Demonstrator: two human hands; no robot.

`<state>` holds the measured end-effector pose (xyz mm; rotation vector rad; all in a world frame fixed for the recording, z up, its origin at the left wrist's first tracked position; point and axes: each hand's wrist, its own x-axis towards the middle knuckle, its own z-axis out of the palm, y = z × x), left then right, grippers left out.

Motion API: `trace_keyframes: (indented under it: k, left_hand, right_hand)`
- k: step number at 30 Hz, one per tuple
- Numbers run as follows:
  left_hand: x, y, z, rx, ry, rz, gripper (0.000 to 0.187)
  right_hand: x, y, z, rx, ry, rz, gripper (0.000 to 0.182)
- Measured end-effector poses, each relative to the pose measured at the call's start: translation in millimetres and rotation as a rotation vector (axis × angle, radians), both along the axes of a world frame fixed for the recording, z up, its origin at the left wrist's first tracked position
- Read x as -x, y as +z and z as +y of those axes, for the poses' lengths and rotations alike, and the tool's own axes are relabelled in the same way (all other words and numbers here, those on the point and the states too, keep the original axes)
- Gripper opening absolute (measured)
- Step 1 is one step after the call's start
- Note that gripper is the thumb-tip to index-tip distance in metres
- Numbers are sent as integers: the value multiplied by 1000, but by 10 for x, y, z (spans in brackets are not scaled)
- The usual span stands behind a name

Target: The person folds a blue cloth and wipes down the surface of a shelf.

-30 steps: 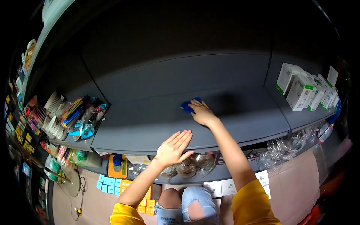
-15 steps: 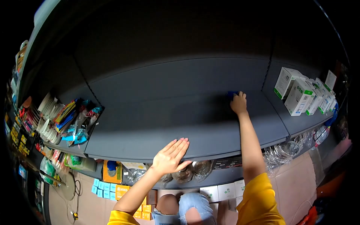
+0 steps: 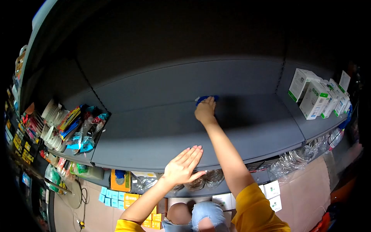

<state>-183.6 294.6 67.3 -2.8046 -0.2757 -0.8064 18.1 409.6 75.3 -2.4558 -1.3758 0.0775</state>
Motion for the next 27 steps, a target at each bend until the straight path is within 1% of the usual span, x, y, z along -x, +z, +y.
trace_keyframes:
  k: [1,5,7,8,10,13,14,15,18,21,25,27]
  left_hand:
    - [3,-5,-5,1,7,4,57]
    - [9,-30,-1,1,5,-18,57]
    - [-3,-21,0,9,-4,-23,57]
    - [-2,-21,-4,11,-5,-24,57]
    - [4,-12,1,0,-8,-17,57]
    - [2,-16,8,-2,-8,-20,56]
    - [8,-13,5,-3,-10,-21,56]
    - [12,-9,5,-2,-12,-20,56]
    - [10,-9,11,8,-17,-20,56]
    - [23,-9,18,17,-17,-14,56]
    - [13,-24,22,8,-18,-17,58]
    - [11,-34,23,13,-21,-17,58]
  right_hand:
    - [100,-4,50,37,60,13,55]
    - [322,-7,140,61,145,-12,56]
    - [326,-7,130,-10,255,39,56]
    - [347,-11,136,-9,253,38,56]
    - [415,22,145,-22,477,57,51]
    - [279,78,24,-29,500,83,47]
    - [233,35,15,-78,469,20,45]
    - [151,23,-23,-77,465,16,45]
    - [-118,15,-213,-217,402,-31,42]
    - [-470,-78,-348,-260,335,-115,41]
    - [-814,-7,-662,-214,276,-129,42]
    - [-932,94,-850,-86,124,-115,44]
